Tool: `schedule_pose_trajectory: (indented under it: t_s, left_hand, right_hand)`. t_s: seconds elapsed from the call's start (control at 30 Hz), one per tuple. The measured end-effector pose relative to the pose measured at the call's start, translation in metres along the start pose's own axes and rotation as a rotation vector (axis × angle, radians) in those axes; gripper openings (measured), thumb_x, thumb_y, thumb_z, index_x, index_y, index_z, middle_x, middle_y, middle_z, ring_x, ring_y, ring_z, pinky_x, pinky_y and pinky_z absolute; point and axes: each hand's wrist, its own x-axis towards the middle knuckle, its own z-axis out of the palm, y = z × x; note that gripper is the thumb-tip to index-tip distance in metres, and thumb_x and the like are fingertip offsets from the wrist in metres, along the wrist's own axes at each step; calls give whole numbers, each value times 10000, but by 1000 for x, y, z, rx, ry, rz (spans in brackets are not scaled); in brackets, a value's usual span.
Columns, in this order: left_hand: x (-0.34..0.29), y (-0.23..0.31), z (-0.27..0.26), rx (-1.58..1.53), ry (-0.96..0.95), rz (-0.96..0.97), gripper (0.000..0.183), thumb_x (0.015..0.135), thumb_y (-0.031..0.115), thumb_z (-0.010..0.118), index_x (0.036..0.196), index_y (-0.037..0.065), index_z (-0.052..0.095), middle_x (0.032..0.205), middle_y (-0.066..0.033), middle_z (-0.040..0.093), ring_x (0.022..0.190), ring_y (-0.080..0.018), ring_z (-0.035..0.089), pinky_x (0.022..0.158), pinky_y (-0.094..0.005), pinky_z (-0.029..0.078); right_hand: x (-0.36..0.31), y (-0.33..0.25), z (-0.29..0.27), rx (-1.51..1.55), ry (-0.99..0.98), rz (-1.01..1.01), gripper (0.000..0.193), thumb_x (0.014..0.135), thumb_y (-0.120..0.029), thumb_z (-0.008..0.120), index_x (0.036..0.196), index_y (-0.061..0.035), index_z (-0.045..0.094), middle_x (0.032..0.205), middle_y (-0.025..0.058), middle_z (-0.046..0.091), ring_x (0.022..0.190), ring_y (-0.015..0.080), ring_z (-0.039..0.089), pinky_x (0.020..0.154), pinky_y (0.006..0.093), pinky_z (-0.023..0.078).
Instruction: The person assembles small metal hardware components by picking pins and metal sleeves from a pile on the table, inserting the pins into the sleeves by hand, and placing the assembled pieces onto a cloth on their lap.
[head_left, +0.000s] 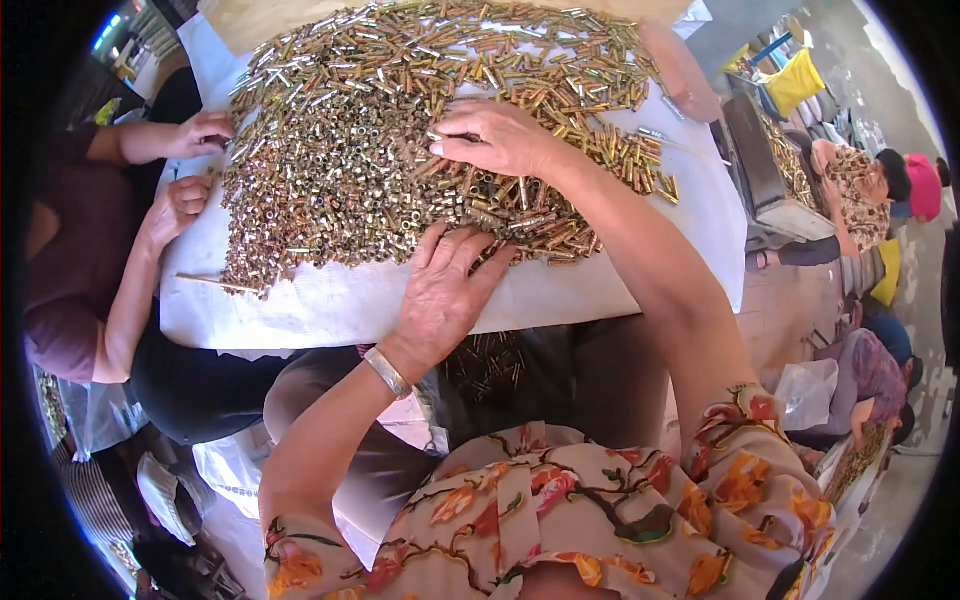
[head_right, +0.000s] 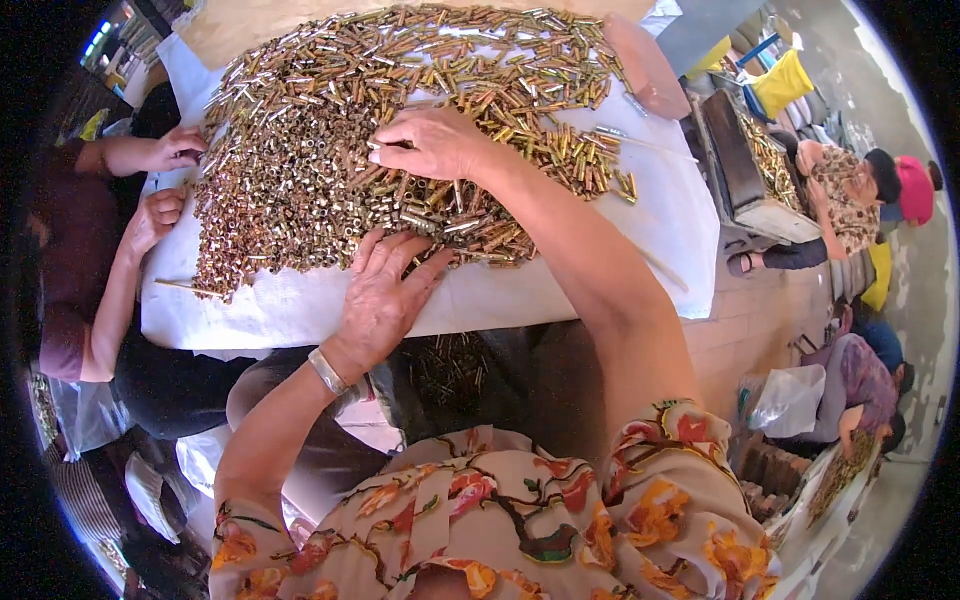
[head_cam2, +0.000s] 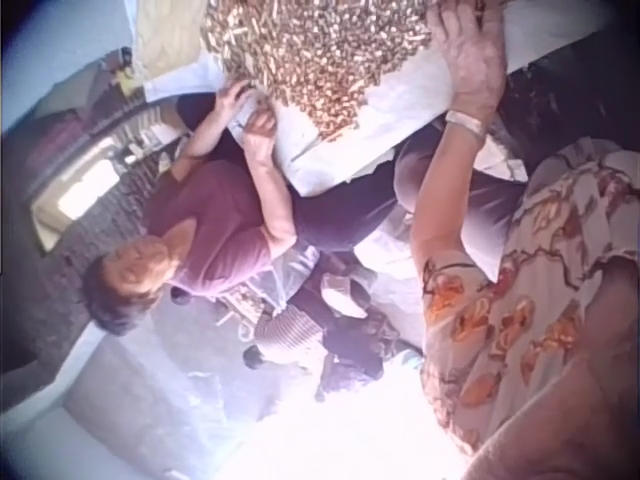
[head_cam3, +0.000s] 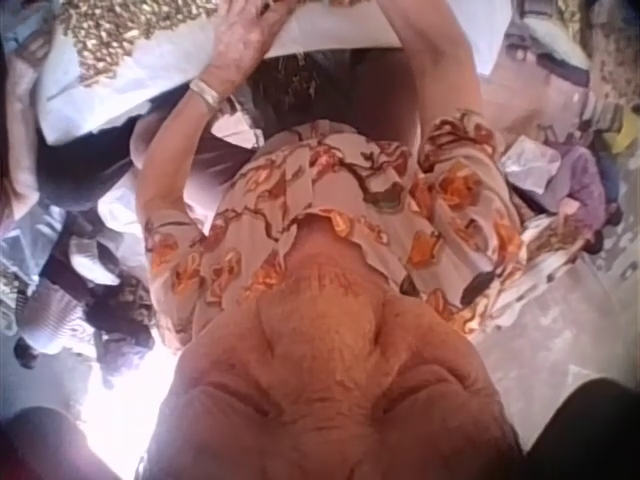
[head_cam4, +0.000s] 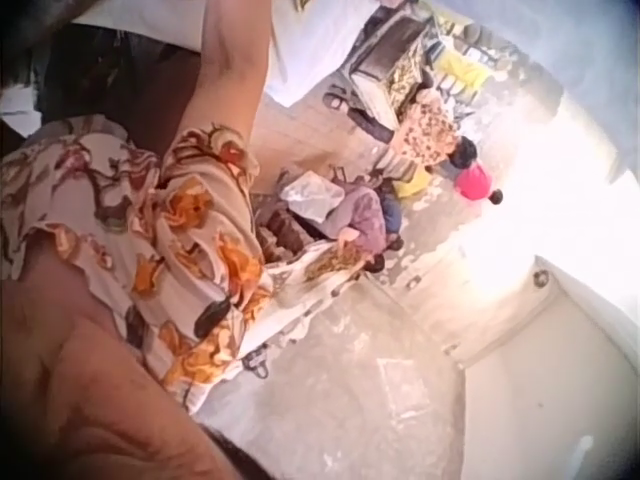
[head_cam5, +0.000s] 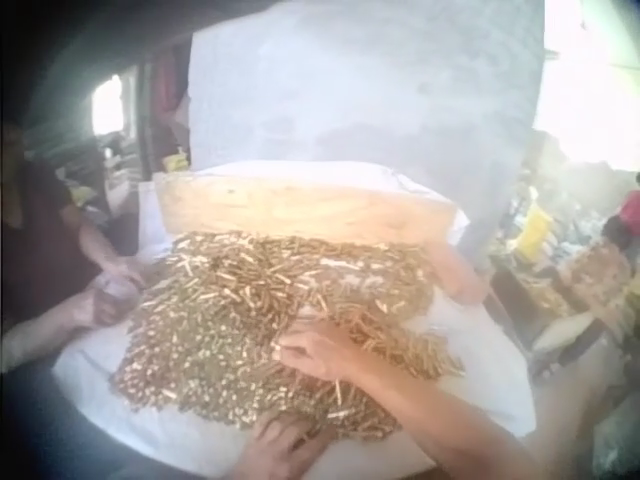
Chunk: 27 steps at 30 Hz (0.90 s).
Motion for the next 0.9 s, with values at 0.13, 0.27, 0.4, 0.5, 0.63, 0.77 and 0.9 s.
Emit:
schedule_pose_trajectory:
  t_s: [0.13, 0.27, 0.4, 0.5, 0.63, 0.77, 0.9]
  left_hand:
    - [-3, -1, -2, 3, 1, -18, 362, 772, 150, 679, 1132, 144, 638, 1103, -55, 554, 1109, -238, 501, 1053, -455, 309]
    - [1, 7, -13, -4, 101, -73, 353, 755, 170, 698, 1102, 129, 649, 1116, -52, 559, 1100, -236, 502, 1020, -464, 315]
    - [-8, 7, -23, -201, 184, -310, 320, 799, 172, 695, 1107, 94, 655, 950, -78, 610, 873, -234, 581, 798, -362, 452]
    - [-10, 7, -16, -596, 300, -563, 275, 875, 176, 649, 1120, 51, 647, 794, -109, 633, 657, -219, 588, 595, -283, 478]
    - [1, 8, -23, -707, 129, -946, 288, 948, 236, 543, 1111, 18, 640, 859, -166, 655, 741, -269, 627, 681, -341, 497]
    - [4, 5, -10, -482, 333, -637, 372, 974, 297, 476, 1140, -5, 619, 927, -204, 619, 868, -307, 599, 785, -388, 468]
    - [0, 6, -17, -512, 320, -572, 375, 979, 288, 473, 1180, -5, 593, 984, -197, 602, 926, -304, 582, 846, -369, 452]
  right_hand:
    - [-8, -15, -16, -119, 100, -5, 493, 882, -534, 503, 1184, -167, 633, 1175, 150, 601, 1135, 308, 529, 952, 405, 411]
    - [-42, -40, -52, -127, 371, 27, 307, 890, -365, 573, 1075, -135, 658, 1042, 146, 625, 995, 304, 591, 838, 389, 461]
    - [-125, -91, -44, 32, 271, 203, 119, 850, -182, 612, 931, -102, 647, 831, 104, 600, 771, 299, 613, 663, 390, 490]
    - [-165, -107, -17, -60, 245, 245, 123, 828, -139, 622, 931, -77, 647, 838, 93, 598, 783, 283, 610, 663, 383, 496]
    - [-173, -104, 3, -397, 300, 199, 167, 763, -64, 627, 928, -48, 643, 867, 95, 573, 814, 284, 593, 671, 395, 500]
    - [-167, -105, 4, -403, 256, 216, 161, 734, -45, 617, 894, -28, 624, 866, 107, 561, 833, 293, 581, 682, 395, 499]
    - [-168, -109, 3, -461, 288, 174, 153, 781, -65, 605, 928, -33, 579, 860, 114, 557, 827, 302, 581, 690, 394, 488]
